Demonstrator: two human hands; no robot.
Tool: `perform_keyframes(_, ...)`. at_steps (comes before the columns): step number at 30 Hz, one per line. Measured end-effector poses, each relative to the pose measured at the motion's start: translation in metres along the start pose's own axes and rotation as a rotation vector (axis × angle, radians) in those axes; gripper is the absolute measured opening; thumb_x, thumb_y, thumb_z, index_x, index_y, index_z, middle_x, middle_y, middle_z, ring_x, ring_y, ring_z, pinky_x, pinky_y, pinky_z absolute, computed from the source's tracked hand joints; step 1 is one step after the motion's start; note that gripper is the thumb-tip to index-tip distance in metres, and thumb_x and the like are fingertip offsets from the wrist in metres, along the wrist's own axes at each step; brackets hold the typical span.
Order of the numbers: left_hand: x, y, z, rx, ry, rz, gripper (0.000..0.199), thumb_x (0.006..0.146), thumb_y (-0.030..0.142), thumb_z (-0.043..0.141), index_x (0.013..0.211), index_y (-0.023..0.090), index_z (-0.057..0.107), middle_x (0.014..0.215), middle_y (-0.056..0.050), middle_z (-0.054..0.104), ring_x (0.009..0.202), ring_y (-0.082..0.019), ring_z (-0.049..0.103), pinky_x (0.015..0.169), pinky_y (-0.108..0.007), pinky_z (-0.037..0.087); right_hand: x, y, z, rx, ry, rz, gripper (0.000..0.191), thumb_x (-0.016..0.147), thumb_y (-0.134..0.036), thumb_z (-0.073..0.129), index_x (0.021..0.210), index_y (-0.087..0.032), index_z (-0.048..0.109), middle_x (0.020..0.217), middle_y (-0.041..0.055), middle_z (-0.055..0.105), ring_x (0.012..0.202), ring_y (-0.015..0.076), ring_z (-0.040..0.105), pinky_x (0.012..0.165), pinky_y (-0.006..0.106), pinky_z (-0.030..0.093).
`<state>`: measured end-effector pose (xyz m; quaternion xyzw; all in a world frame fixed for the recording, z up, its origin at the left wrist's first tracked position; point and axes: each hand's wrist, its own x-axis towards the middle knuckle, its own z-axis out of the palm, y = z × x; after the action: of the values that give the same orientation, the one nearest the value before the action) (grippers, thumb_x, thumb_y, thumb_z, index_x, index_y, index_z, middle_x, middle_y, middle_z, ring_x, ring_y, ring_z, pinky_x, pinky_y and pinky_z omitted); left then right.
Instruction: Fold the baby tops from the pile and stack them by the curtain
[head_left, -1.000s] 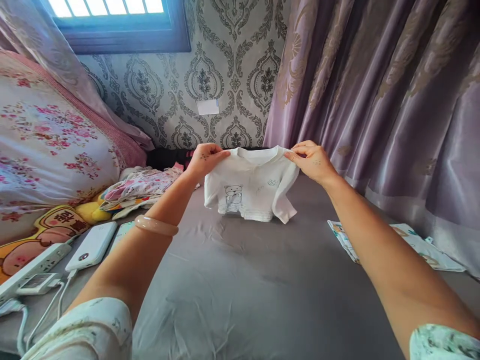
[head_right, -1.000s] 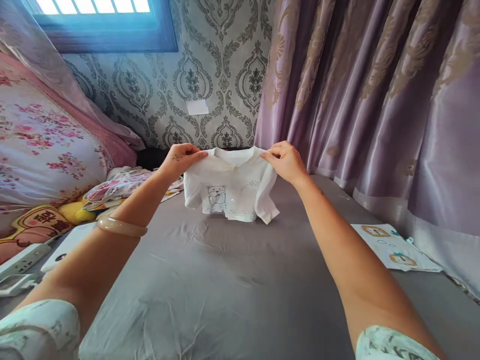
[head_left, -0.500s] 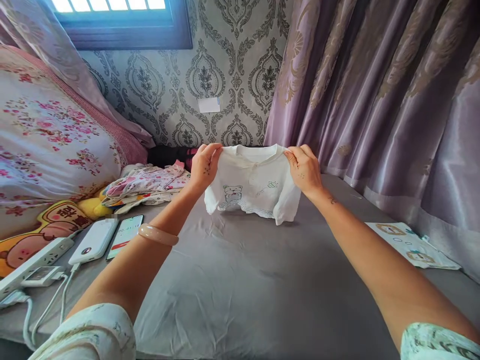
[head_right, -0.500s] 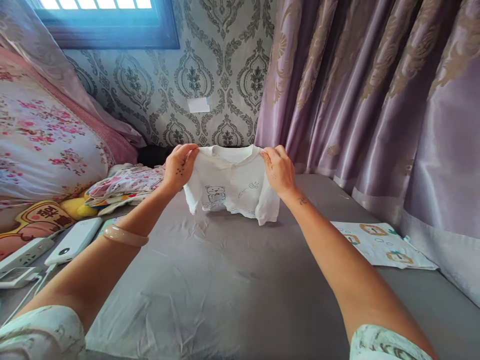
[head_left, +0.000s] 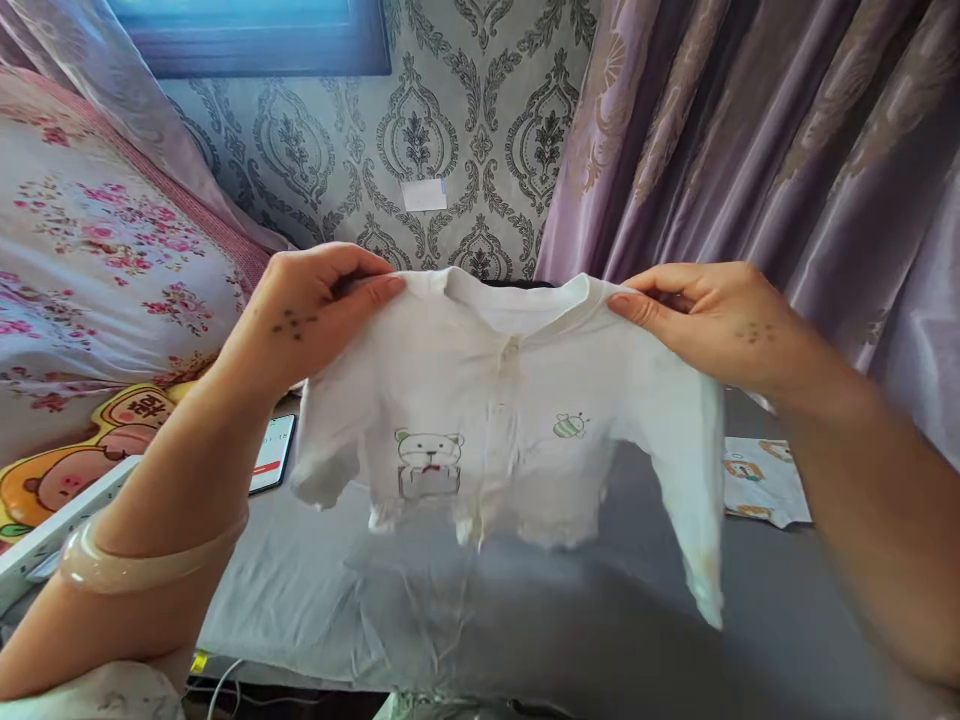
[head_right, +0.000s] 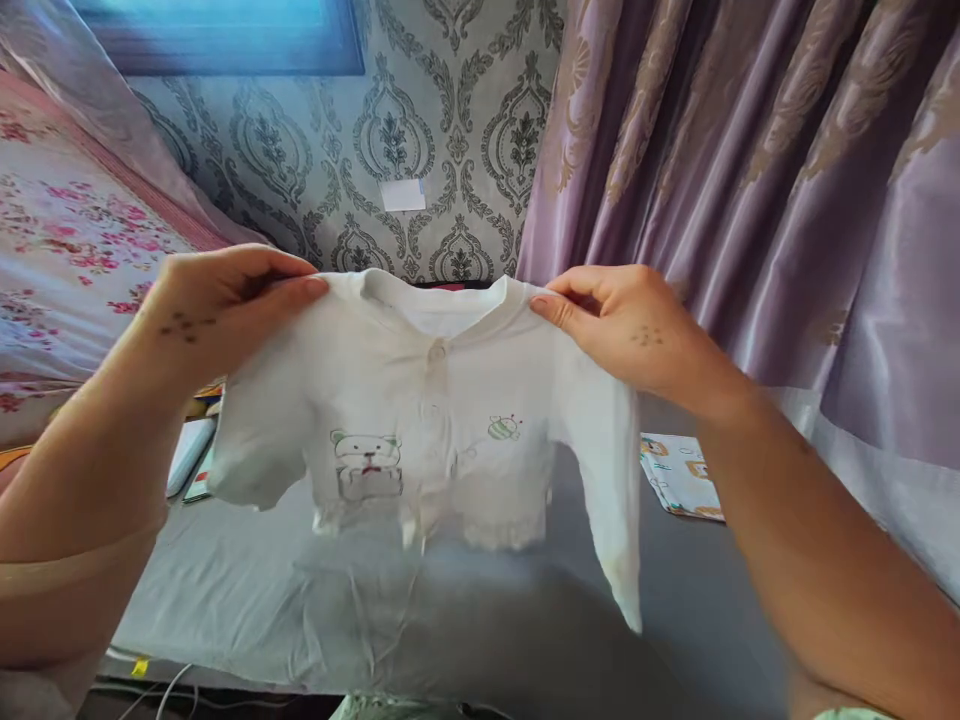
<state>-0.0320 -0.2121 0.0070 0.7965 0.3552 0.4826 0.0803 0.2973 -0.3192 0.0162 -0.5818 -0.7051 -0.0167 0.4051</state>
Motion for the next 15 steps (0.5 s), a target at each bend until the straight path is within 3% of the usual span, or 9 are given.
perform_keyframes(3,0.011,-0.028,0.027,-0.063,-0.210,-0.122,0.019,0.079,0.037,0.065,0.080,0.020,0.073,0.063,0.001,0.059,0.056,-0.010,0.046,0.053,-0.024,0.034,0.014,0.028,0.019,0.136,-0.252,0.144,0.047,0.077,-0.065,0.063,0.079,-0.020,0.072,0.067,0.0010,0.064,0.055,0.0136,0.051,0.049,0.027,0.035)
perform_keyframes(7,0.004,-0.080,0.097,-0.037,-0.524,-0.274,0.019,0.078,0.033,0.061,0.069,0.019,0.070,0.059,0.001,0.059,0.053,-0.012,0.047,0.050,-0.025,0.034,0.016,0.085,0.074,0.068,-0.501,0.189,0.049,0.076,-0.066,0.061,0.071,-0.018,0.070,0.067,0.0006,0.064,0.057,0.0134,0.051,0.050,0.025,0.033)
perform_keyframes(11,-0.026,-0.115,0.165,0.056,-0.574,-0.378,0.016,0.076,0.023,0.060,0.061,0.019,0.064,0.056,0.001,0.058,0.059,-0.014,0.050,0.055,-0.025,0.036,-0.004,0.129,0.127,-0.169,-0.541,0.189,0.039,0.089,-0.051,0.051,0.075,-0.018,0.068,0.077,0.0033,0.069,0.069,0.0166,0.058,0.057,0.026,0.034)
perform_keyframes(15,-0.057,-0.131,0.207,0.171,-0.531,-0.469,0.016,0.081,0.021,0.056,0.065,0.021,0.057,0.066,-0.003,0.062,0.070,-0.020,0.057,0.063,-0.030,0.039,-0.026,0.151,0.164,-0.354,-0.544,0.193,0.029,0.097,-0.034,0.042,0.089,-0.020,0.066,0.099,0.0086,0.070,0.089,0.0199,0.062,0.069,0.027,0.038)
